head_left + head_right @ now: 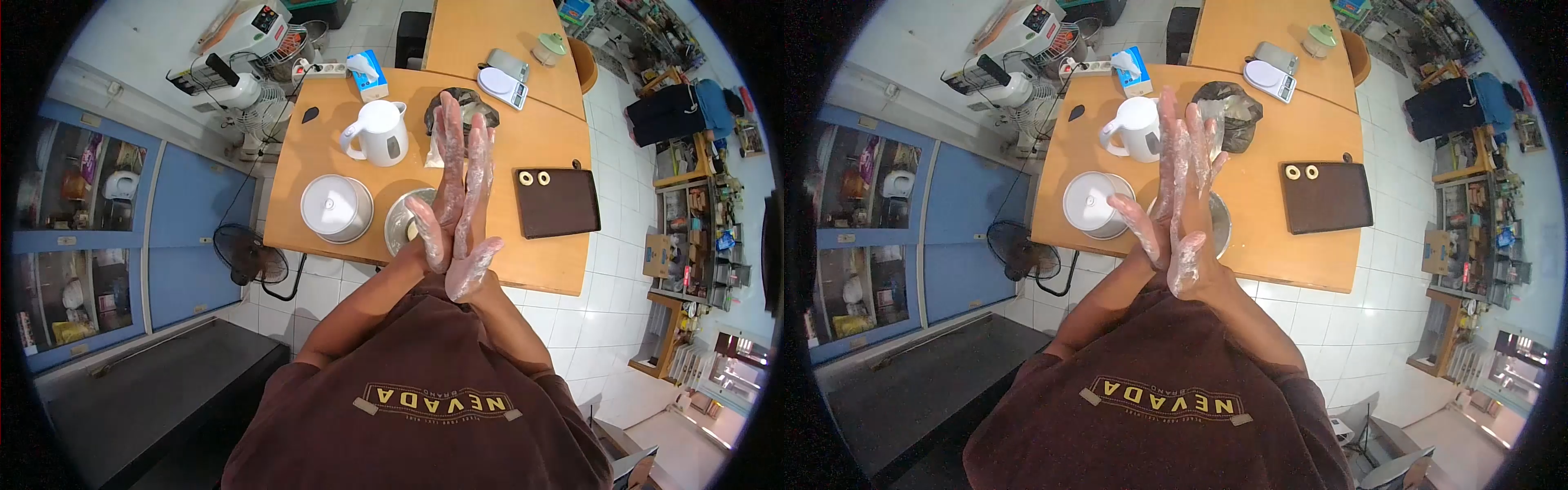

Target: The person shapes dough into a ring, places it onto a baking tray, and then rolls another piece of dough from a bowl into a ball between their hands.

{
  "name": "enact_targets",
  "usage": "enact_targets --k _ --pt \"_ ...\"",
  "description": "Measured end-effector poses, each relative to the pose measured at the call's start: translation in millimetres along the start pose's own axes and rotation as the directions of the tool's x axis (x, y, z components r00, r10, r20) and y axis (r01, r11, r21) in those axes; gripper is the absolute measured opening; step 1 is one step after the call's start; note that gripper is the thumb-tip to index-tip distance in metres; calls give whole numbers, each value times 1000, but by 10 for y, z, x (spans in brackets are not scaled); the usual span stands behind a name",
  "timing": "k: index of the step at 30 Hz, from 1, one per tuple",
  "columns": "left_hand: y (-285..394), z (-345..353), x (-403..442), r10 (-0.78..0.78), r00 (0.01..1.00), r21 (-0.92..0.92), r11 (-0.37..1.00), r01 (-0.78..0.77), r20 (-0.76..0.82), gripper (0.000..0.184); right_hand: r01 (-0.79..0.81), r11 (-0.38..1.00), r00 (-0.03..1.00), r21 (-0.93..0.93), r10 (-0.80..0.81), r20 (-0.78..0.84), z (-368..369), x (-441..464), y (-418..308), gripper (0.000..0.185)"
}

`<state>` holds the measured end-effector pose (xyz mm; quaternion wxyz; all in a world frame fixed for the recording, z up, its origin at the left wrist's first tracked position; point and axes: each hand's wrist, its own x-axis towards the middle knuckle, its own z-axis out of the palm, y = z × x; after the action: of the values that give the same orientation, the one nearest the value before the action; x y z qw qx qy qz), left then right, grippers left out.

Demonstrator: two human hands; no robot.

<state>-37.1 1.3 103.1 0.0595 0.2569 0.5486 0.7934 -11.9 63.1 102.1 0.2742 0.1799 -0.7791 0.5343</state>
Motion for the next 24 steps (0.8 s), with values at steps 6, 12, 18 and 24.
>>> enact_targets --k 6,12,18,24 --pt "51 28 -107 45 996 85 995 -52 79 123 -35 989 995 141 48 -84 -54 261 -351 101" --pt "355 138 -36 42 999 -329 944 -41 -4 123 132 991 991 -21 -132 -6 -204 249 97 101" --pt "359 101 90 89 996 -609 791 -63 13 122 91 995 994 -48 -88 68 -96 90 92 100" --pt "-115 -21 -89 3 1000 -389 921 9 29 123 42 999 998 31 -44 40 -75 21 -1 98"
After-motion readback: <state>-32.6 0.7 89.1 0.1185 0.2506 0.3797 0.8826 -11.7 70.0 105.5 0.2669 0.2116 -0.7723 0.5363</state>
